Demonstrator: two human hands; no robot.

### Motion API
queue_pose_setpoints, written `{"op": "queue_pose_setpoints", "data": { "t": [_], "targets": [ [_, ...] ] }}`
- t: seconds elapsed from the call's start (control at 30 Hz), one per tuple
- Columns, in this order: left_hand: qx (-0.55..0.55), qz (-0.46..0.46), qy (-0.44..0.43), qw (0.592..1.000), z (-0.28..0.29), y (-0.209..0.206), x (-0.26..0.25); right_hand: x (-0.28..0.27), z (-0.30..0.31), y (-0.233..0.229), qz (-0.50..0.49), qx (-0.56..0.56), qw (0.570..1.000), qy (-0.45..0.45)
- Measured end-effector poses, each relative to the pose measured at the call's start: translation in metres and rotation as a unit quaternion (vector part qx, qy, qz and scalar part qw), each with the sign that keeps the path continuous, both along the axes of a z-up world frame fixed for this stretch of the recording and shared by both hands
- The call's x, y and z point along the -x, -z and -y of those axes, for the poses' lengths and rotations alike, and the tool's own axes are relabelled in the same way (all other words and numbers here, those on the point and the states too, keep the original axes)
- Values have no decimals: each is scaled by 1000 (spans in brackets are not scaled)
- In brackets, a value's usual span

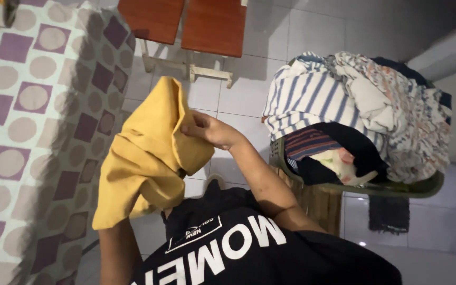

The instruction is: Folding various items of clothing and fabric on a table.

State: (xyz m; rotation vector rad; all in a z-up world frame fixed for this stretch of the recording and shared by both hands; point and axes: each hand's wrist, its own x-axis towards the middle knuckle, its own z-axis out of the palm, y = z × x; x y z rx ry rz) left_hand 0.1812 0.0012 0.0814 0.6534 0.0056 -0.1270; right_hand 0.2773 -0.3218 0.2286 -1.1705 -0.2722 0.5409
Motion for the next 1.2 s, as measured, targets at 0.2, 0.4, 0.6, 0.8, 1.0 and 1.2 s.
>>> {"op": "queue_pose_setpoints", "data": {
  "t": [0.2,0.4,0.6,0.8,1.0,1.2],
  "targets": [
    [21,32,-75,996,-7,-34,19,-21,-11,14,-68,33,997,26],
    [28,76,-191,978,-28,-94,52,-43,-30,-14,6,6,997,70],
    [-42,-184,-385,903,-37,-159,69,-75,-65,-19,18,10,998,67],
    [-100,-128,-451,878,-78,-187,110,-99,-106,-37,114,19,988,100],
    [-124,-209,-441,864,-85,-249,125,-52,-198,-73,280,200,938,28],
    [-601,-57,-125,788,-147,-101,174,-11,-304,0,212,175,906,-321]
  ]
}}
